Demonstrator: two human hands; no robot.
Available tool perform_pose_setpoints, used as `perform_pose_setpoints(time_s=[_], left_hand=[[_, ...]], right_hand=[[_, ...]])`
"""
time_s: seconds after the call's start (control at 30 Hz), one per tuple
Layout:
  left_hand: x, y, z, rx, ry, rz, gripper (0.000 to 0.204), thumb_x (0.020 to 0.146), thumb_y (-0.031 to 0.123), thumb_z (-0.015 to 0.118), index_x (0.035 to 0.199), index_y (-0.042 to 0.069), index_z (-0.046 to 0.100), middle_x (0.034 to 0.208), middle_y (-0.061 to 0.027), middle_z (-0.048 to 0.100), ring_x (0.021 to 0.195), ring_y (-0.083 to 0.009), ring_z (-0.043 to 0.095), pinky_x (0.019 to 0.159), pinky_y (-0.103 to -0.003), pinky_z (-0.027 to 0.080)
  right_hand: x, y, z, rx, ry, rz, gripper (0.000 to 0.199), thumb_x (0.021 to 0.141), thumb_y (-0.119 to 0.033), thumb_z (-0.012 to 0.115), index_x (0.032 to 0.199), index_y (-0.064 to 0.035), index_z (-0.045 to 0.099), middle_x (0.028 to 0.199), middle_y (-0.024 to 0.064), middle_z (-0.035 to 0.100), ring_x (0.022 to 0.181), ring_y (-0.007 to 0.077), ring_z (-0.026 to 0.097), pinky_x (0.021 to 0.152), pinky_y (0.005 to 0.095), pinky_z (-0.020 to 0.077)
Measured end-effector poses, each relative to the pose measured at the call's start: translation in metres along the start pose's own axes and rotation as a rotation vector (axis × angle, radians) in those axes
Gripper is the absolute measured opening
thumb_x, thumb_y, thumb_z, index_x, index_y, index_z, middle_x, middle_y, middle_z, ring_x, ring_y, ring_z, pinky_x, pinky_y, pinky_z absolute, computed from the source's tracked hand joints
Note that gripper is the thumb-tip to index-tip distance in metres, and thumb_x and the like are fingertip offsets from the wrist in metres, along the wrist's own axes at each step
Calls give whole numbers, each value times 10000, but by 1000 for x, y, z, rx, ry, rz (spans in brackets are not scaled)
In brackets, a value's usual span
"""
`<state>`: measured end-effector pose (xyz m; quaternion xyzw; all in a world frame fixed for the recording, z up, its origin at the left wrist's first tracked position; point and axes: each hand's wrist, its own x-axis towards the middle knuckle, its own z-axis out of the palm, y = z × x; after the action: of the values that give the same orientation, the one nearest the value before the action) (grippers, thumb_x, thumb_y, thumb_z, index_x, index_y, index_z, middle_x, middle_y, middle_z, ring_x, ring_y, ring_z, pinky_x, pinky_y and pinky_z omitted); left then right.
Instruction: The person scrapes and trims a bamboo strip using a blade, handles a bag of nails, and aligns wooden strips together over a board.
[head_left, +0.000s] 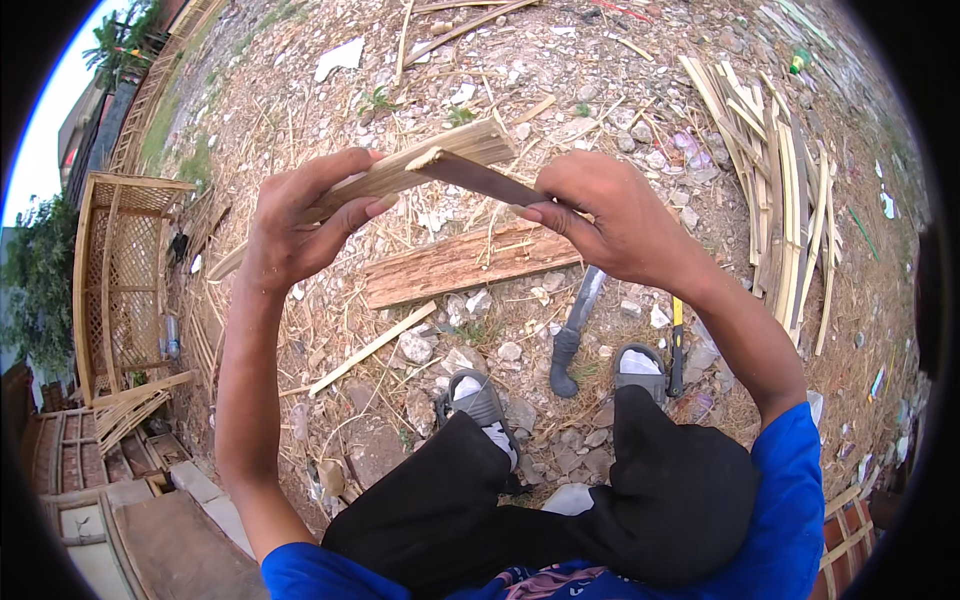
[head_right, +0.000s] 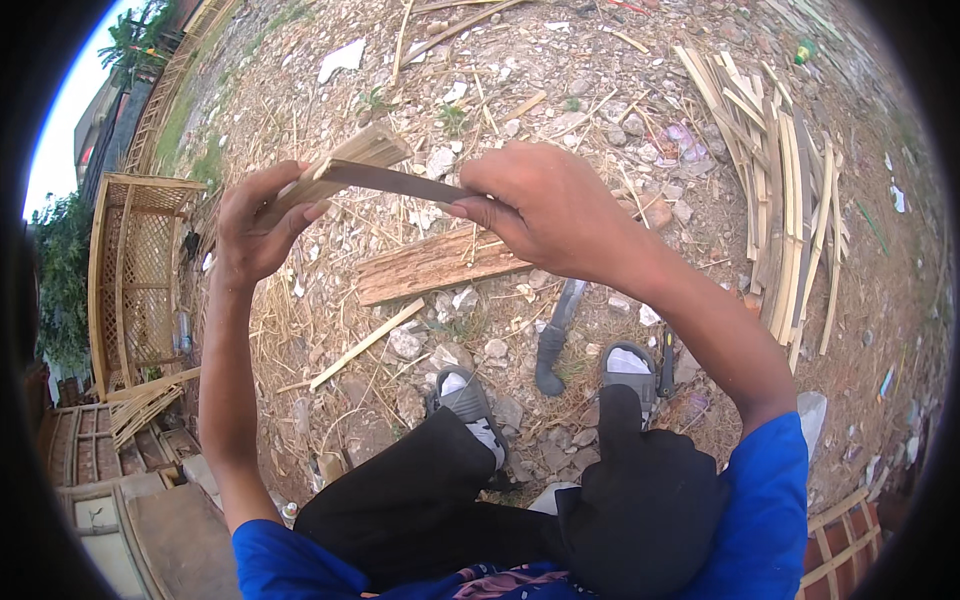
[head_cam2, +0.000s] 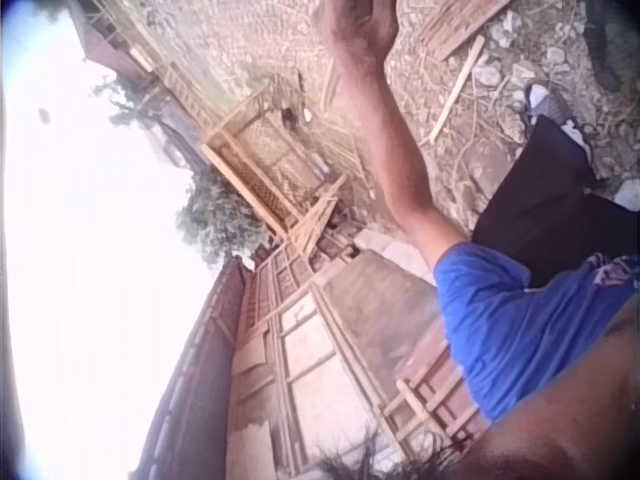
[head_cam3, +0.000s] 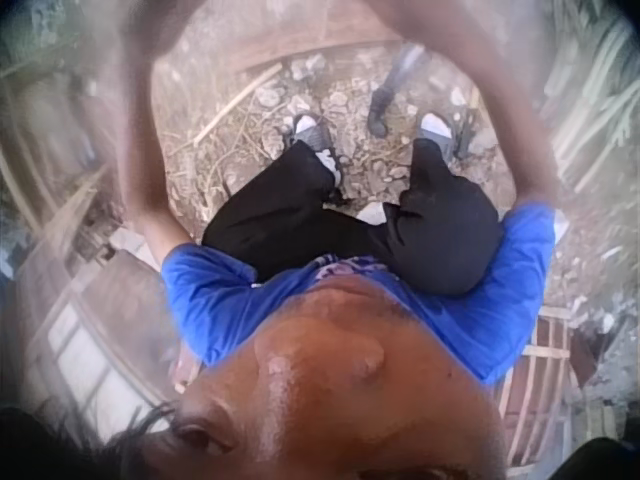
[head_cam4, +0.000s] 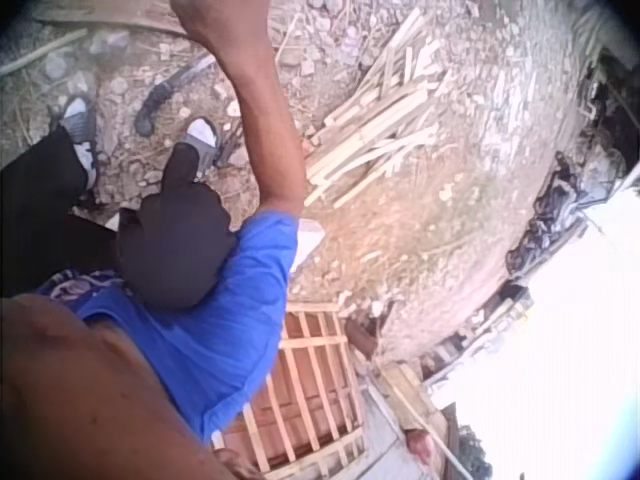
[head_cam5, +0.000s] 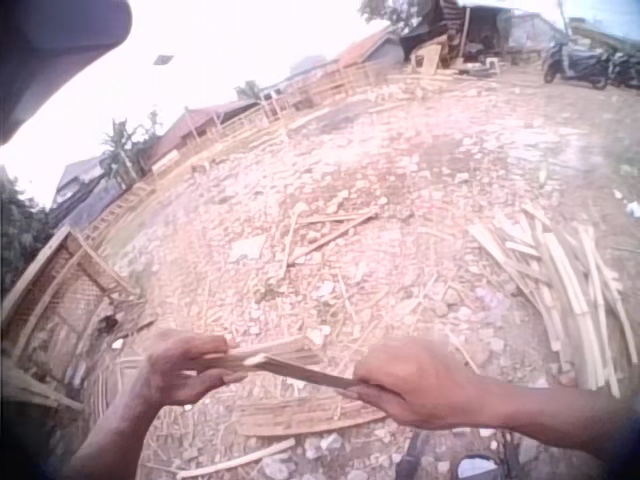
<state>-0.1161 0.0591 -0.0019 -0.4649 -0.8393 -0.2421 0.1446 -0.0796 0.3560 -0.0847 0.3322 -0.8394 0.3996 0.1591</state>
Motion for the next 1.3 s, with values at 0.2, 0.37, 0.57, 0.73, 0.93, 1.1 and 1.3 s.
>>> perform_pose_setpoints(time_s=[0.2,0.37,0.57,0.73,0.93,1.1,1.3], left_hand=[[-16,35,-2,69,-73,0,177,791,53,736,900,65,597,850,-93,694,658,-256,660,548,-342,514],[-37,55,7,-58,-82,-32,367,813,47,711,1158,116,604,895,-100,702,695,-275,676,590,-354,540],[-56,70,30,-340,-50,-43,538,753,-165,590,1211,117,608,1070,-136,680,932,-286,677,763,-359,551],[-62,89,31,-401,-45,66,491,727,-155,582,1119,126,672,1029,-107,673,891,-287,650,757,-374,517],[-65,120,15,-190,-38,202,437,657,24,738,1064,179,708,928,-51,648,741,-232,598,639,-340,473],[-76,128,27,-102,20,226,416,620,248,865,1011,218,726,877,-9,629,656,-183,564,557,-316,451],[-81,123,46,24,28,374,412,687,386,808,1051,227,696,819,-16,604,592,-159,512,503,-305,384]], right_hand=[[2,-27,-29,-314,-47,-134,249,867,-303,663,791,-96,550,702,31,513,705,228,537,661,373,427],[-7,-35,-40,-403,-63,-232,214,852,-267,674,789,-110,544,722,13,513,720,195,539,673,349,421],[-19,-52,-51,-596,-164,-400,142,805,-192,656,765,-109,547,698,2,505,718,164,550,700,330,419],[-27,-67,-58,-685,-112,-478,40,792,-124,581,800,-107,545,720,8,508,731,162,554,738,330,434],[-38,-87,-55,-689,-58,-537,60,794,-145,577,792,-108,529,736,8,500,740,162,550,749,343,439],[-41,-89,-55,-678,-72,-589,91,795,-174,582,800,-112,516,741,2,496,745,159,549,752,347,439],[-50,-75,-42,-623,-101,-600,118,819,-196,589,788,-118,505,722,-11,487,735,155,535,775,342,421]])
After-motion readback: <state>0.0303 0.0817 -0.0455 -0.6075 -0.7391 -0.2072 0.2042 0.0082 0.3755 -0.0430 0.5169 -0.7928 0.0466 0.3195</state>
